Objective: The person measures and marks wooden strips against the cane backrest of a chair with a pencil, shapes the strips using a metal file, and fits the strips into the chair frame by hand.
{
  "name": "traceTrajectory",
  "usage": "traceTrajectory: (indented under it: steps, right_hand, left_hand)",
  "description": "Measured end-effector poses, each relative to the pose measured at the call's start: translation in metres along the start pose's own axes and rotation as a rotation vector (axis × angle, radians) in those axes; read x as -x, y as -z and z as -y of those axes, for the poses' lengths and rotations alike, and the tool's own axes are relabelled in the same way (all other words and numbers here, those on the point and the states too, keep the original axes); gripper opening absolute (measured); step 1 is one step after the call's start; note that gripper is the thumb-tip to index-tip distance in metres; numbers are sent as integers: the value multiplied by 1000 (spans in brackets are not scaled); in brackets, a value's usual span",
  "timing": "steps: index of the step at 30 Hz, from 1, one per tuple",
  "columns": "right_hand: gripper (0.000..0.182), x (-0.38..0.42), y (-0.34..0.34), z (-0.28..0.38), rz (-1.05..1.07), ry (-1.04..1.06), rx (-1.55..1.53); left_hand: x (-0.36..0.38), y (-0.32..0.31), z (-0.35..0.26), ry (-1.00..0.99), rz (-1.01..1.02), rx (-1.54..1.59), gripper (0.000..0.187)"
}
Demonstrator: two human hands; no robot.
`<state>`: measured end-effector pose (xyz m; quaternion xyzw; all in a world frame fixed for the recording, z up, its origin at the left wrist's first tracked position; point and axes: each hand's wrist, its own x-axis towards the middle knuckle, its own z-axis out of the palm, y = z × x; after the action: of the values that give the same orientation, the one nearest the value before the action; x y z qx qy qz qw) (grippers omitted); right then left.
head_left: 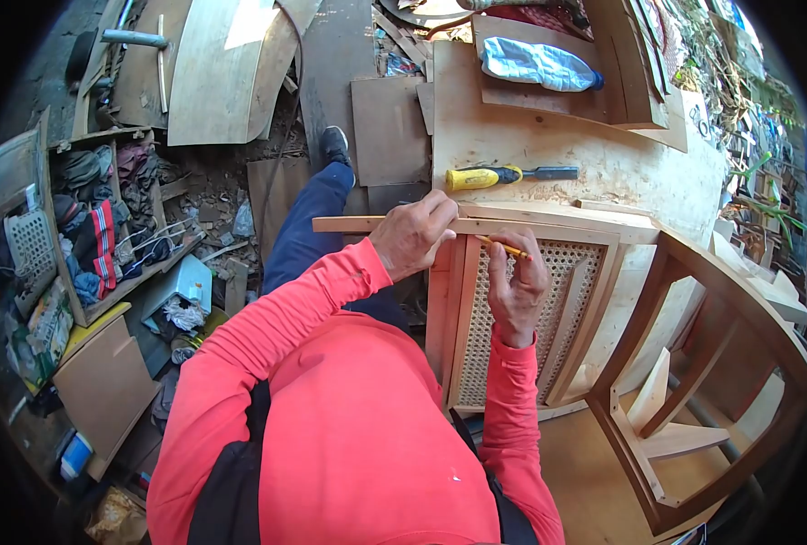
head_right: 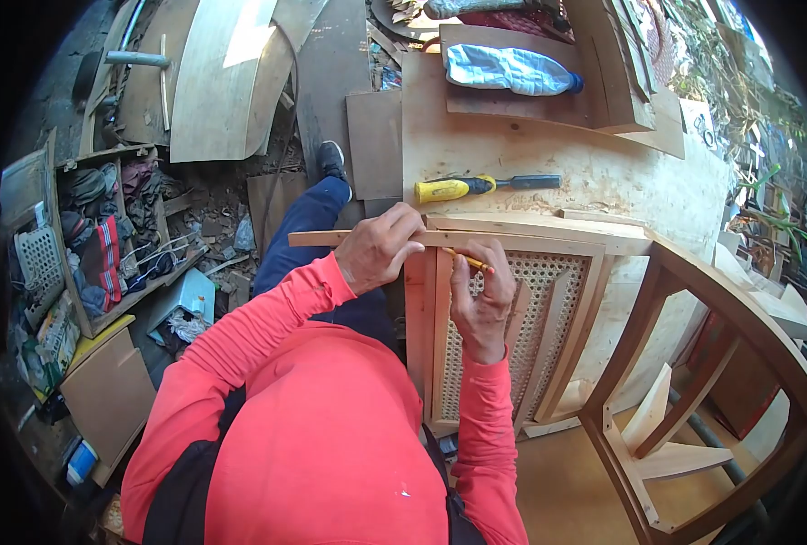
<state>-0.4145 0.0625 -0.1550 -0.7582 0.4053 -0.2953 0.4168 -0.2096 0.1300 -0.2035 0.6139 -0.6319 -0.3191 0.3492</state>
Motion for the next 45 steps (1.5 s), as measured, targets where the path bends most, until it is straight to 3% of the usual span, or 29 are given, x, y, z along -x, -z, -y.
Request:
traceTrajectory:
  steps: [5,16,23,28,32,45]
  right_hand:
    - [10,35,8,1,22,-155,-35]
    - [10,31,15,-5,178,-66,85]
    - [9,24,18,7,112,-151,-15]
    - [13,-1,11,15,-41,-60,-10]
    - [16,-16,-3,2,-7,52,38]
    - [16,-21,-12,-8,38,65,83]
  left_hand:
    - [-1,1,0,-8,-4,-6,28]
    - [-1,0,0,-19,-15,-4,28]
    - [-2,1,-1,-11,-20,4,28]
    - [-2,3,-3,-13,-28,10,27]
    - [-1,2,-2,-9,-25,0,27]
    - [-3,3,-3,-18,-27,4,28]
